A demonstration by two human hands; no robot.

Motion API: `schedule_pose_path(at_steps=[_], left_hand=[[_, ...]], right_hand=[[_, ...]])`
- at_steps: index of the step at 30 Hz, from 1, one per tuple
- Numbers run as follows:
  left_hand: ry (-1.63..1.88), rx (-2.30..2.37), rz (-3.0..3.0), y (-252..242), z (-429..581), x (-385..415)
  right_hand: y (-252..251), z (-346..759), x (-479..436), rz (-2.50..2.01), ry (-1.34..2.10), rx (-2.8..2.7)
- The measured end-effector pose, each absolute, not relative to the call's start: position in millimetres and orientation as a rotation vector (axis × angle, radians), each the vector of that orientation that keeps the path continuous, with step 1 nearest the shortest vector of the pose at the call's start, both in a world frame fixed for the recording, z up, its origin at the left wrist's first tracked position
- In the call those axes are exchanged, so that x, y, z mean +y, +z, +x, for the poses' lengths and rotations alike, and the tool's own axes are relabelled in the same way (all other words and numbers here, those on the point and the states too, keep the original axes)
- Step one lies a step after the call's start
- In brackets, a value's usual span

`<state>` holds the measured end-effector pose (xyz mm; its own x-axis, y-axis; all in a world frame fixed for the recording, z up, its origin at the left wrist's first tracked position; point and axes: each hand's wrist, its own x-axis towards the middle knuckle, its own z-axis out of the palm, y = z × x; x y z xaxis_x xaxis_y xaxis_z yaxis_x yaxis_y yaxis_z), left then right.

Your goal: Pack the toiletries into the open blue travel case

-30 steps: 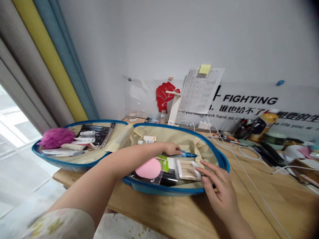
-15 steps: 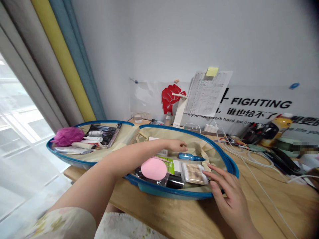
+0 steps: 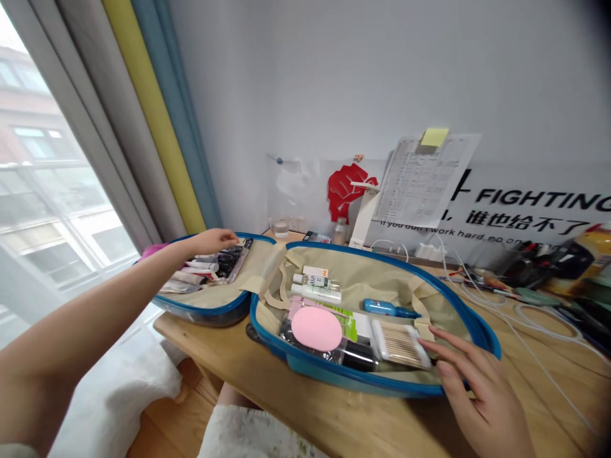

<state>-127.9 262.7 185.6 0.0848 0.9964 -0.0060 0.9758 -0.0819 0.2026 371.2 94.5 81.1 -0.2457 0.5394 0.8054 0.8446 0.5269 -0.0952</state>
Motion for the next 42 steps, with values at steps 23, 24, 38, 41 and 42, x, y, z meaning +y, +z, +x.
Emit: schedule_pose_path(at_steps=[23,24,38,41,42], left_hand=[[-0.694,1.804,2.799,120.8,-144.7,230.9],[-0.688,1.784,2.831,118.5,-145.9,230.5],[-0.663,1.543,3.116,96.0,-156.1,242.1],[-0.663,1.544,3.104,97.3,-162.1,244.8],[-0.644,1.55,3.101,97.5,-164.0,245.1]], right_hand=[[77.4,374.3,94.9,-1.155,-0.476,-1.956],[77.3,374.4,95.1,-1.152,-0.476,-1.958],[79.8,371.5,95.2,-1.139,-0.503,-1.96],[79.2,371.5,95.0,-1.142,-0.494,-1.96],[78.9,371.8,95.1,-1.142,-0.492,-1.957]])
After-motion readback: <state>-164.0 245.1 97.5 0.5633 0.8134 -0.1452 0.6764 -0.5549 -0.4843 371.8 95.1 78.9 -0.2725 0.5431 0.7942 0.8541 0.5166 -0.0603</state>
